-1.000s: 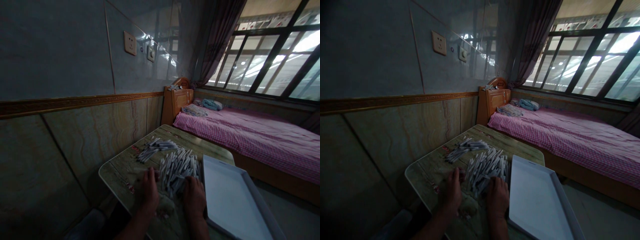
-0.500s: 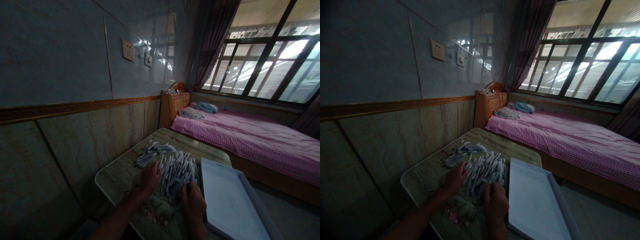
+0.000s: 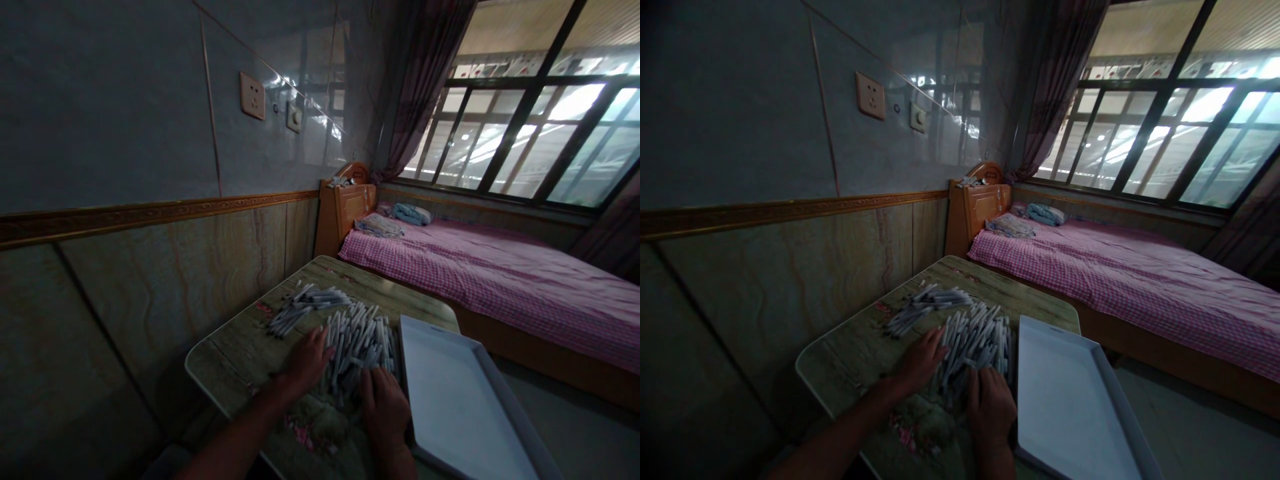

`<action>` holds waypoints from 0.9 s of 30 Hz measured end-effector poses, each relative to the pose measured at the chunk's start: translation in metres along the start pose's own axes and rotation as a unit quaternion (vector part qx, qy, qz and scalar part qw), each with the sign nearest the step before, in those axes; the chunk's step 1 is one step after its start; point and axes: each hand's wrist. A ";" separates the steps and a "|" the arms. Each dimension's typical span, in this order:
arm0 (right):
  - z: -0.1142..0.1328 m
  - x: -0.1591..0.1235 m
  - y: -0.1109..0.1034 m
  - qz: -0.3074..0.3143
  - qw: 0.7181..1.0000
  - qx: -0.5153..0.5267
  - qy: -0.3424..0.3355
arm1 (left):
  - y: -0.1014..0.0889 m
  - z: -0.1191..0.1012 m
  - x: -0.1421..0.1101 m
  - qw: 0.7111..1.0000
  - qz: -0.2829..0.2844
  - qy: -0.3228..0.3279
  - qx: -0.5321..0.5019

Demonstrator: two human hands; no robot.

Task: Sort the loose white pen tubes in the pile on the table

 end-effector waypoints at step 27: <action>-0.002 -0.003 -0.001 -0.012 0.998 0.063 -0.020 | 0.023 0.005 -0.027 0.997 0.012 0.046 0.060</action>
Point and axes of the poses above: each hand's wrist, its own x-axis towards the middle knuckle, its own y-axis out of the palm, z = x × y, and after that the axes turned 11 degrees about -z, right-handed
